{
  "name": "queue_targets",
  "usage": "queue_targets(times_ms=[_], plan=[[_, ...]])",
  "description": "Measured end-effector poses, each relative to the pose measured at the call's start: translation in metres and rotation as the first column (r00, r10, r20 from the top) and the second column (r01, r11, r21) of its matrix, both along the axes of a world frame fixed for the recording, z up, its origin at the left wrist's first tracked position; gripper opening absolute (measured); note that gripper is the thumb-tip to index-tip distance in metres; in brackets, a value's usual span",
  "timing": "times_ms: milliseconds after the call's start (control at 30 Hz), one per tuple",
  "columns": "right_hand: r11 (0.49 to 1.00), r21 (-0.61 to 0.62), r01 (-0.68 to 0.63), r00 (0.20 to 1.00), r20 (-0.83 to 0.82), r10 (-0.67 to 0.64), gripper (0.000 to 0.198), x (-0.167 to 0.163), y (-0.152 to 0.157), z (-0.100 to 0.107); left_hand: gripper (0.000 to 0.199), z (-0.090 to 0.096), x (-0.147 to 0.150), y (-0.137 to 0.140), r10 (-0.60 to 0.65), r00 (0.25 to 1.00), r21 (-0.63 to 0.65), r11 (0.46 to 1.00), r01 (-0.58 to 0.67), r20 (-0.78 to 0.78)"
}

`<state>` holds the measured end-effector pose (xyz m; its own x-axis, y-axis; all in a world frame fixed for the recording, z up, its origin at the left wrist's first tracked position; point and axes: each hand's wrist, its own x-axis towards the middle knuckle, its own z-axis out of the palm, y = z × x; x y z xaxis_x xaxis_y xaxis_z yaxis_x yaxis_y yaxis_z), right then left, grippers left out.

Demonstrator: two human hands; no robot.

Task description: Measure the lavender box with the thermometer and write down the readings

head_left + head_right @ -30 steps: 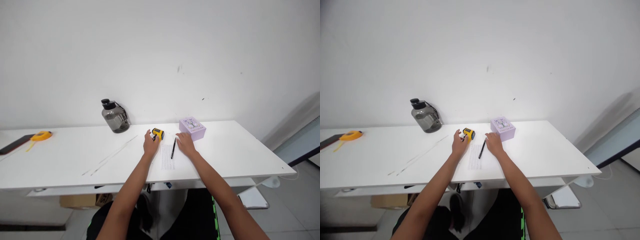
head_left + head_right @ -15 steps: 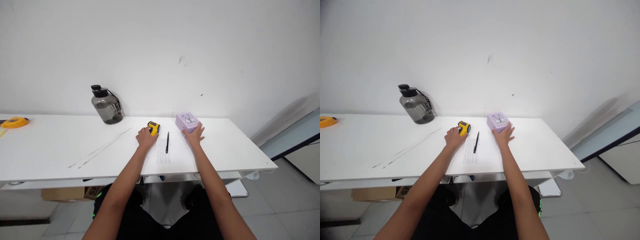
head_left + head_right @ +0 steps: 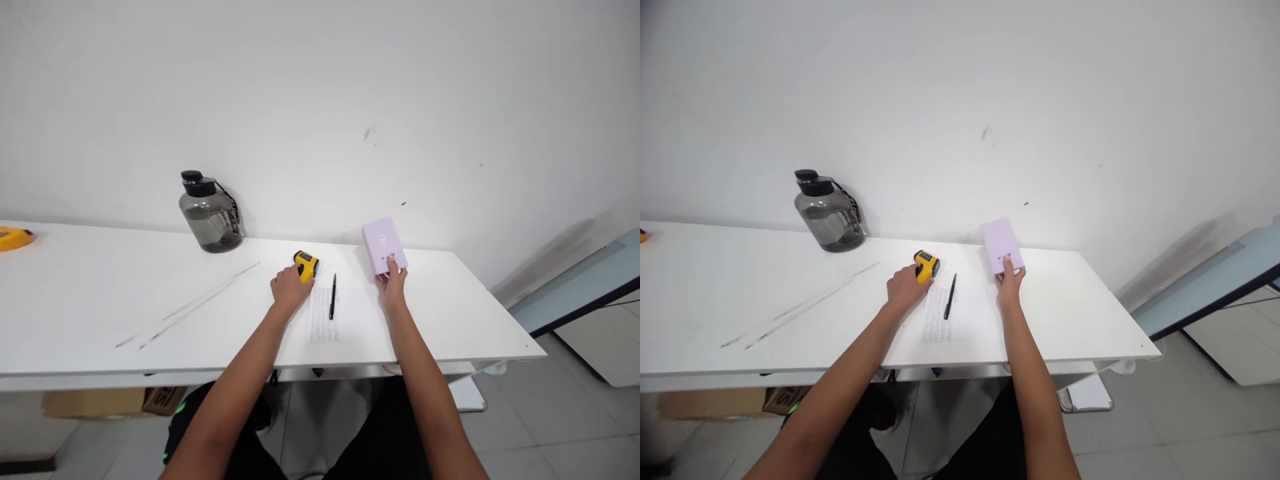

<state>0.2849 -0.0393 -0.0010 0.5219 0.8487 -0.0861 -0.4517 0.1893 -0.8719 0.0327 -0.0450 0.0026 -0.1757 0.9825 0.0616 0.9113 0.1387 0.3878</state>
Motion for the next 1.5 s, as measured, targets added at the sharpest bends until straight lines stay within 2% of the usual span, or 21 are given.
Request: queue_targets(times_ms=[100,233,400,467,533,600,633,667,733,800,900,1000,1100,1167,1233,1500], plan=[[0.982,0.058,-0.179,0.935,-0.301,0.188,0.057,-0.003,-0.004,0.009,0.076,0.0,-0.001,0.001,0.026,0.998,-0.022,0.999,-0.028,-0.053],[0.941,0.055,-0.334,0.793,-0.524,0.312,0.064,-0.005,-0.009,0.015,0.066,-0.003,0.0,0.003,0.033,0.995,-0.023,0.999,-0.035,-0.094],[0.924,0.03,-0.381,0.761,-0.557,0.333,0.069,-0.007,-0.011,0.013,0.057,-0.006,-0.002,-0.002,0.001,0.999,0.042,0.999,0.001,-0.049],[0.922,0.036,-0.385,0.766,-0.545,0.341,0.067,-0.007,-0.011,0.011,0.06,-0.007,-0.003,-0.005,0.006,0.999,0.1,0.995,-0.011,0.041],[0.923,0.039,-0.383,0.773,-0.534,0.343,0.064,-0.008,-0.012,0.009,0.072,-0.006,-0.003,-0.008,0.02,0.975,0.178,0.982,-0.06,0.219],[0.92,0.039,-0.391,0.771,-0.532,0.35,0.064,-0.01,-0.014,0.009,0.083,-0.004,0.0,-0.009,0.014,0.872,0.247,0.957,-0.154,0.489],[0.917,0.038,-0.397,0.765,-0.538,0.354,0.065,-0.012,-0.014,0.009,0.083,-0.004,0.002,-0.009,0.0,0.772,0.259,0.942,-0.212,0.635],[0.914,0.034,-0.405,0.758,-0.547,0.356,0.066,-0.013,-0.015,0.009,0.076,-0.004,0.004,-0.009,-0.03,0.642,0.259,0.928,-0.267,0.767],[0.912,0.026,-0.409,0.748,-0.562,0.352,0.068,-0.015,-0.016,0.009,0.053,-0.004,0.008,-0.006,-0.073,0.327,0.191,0.918,-0.346,0.942],[0.918,0.012,-0.397,0.758,-0.56,0.335,0.068,-0.016,-0.016,0.009,0.039,-0.003,0.008,-0.004,-0.14,0.114,0.172,0.921,-0.35,0.984],[0.934,-0.014,-0.358,0.79,-0.538,0.295,0.066,-0.016,-0.014,0.007,0.031,0.0,0.002,-0.002,-0.185,-0.117,0.141,0.939,-0.313,0.976],[0.943,-0.028,-0.332,0.809,-0.523,0.27,0.064,-0.015,-0.013,0.008,0.021,0.007,-0.005,-0.005,-0.155,-0.328,0.093,0.976,-0.197,0.932],[0.942,-0.022,-0.334,0.814,-0.511,0.276,0.065,-0.016,-0.013,0.008,0.013,0.014,-0.008,-0.008,-0.059,-0.513,0.054,0.998,-0.024,0.856],[0.939,-0.01,-0.344,0.815,-0.5,0.293,0.065,-0.017,-0.014,0.008,0.014,0.017,-0.007,-0.01,0.008,-0.569,0.032,0.998,0.06,0.822],[0.934,0.012,-0.357,0.819,-0.477,0.319,0.065,-0.018,-0.015,0.008,0.015,0.019,-0.006,-0.012,0.043,-0.571,0.011,0.996,0.092,0.82],[0.916,0.146,-0.375,0.861,-0.313,0.402,0.05,-0.034,-0.021,0.005,0.024,0.019,0.0,-0.024,0.035,-0.443,0.074,0.971,0.226,0.896]])
